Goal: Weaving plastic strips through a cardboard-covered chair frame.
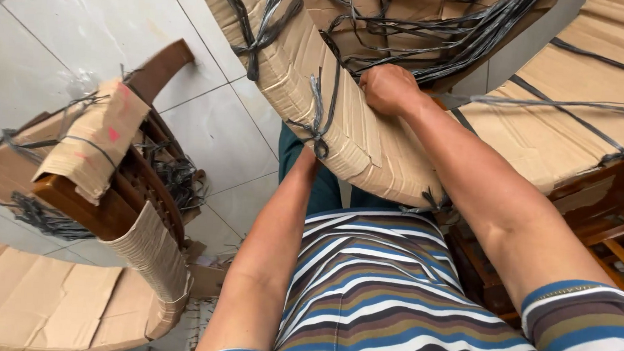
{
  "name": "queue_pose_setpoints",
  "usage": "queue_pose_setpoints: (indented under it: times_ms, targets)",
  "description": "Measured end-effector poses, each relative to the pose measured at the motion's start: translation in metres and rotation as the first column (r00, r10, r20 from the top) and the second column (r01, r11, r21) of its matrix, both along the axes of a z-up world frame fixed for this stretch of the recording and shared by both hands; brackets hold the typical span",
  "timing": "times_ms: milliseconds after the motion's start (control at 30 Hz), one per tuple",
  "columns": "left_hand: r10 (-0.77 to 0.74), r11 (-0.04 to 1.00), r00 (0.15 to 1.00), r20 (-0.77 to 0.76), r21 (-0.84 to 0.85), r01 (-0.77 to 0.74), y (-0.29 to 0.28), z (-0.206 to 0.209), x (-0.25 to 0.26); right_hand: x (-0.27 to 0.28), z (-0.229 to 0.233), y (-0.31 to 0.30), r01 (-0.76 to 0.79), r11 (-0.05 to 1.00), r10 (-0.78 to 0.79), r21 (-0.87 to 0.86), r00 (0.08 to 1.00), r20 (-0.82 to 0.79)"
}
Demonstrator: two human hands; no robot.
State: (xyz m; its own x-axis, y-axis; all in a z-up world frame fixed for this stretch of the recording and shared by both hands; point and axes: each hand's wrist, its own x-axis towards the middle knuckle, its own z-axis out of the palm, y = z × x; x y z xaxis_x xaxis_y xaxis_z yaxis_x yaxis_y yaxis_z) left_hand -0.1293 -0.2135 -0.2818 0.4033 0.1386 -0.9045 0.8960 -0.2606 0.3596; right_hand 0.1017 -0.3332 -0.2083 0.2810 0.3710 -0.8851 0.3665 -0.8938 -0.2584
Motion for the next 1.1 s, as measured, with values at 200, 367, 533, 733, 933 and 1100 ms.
queue_pose_setpoints:
  times_ms: [200, 367, 533, 733, 933, 1100]
  targets:
    - [-0.026, 0.999, 1.0, 0.001, -0.019, 0.026, -0.03, -0.036, 0.022, 0.01, -0.011, -0.002, -0.057, 0.998, 0.057, -0.003, 0.994, -0.089]
    - [-0.002, 1.0, 0.999, -0.038, -0.008, 0.002, -0.06, -0.051, -0.003, 0.005, -0.013, -0.006, -0.095, 0.994, 0.101, 0.059, 0.988, -0.114]
    - [0.114, 0.989, 0.993, -0.044, 0.096, -0.109, -0.083, -0.099, -0.047, 0.008, 0.037, 0.006, -0.26, 0.966, 0.26, 0.008, 0.965, -0.031]
    - [0.433, 0.895, 0.898, 0.082, 0.08, -0.439, -0.001, 0.049, -0.128, 0.021, 0.061, -0.017, -0.341, 0.94, 0.341, 0.009, 0.94, 0.027]
    - [0.549, 0.789, 0.81, 0.205, 0.193, -0.583, -0.032, 0.1, -0.188, 0.031, 0.111, -0.036, -0.408, 0.912, 0.405, 0.05, 0.912, 0.06]
    - [0.618, 0.736, 0.741, 0.262, 0.14, -0.662, -0.093, 0.171, -0.193, 0.038, 0.12, -0.085, -0.378, 0.912, 0.357, 0.163, 0.923, 0.141]
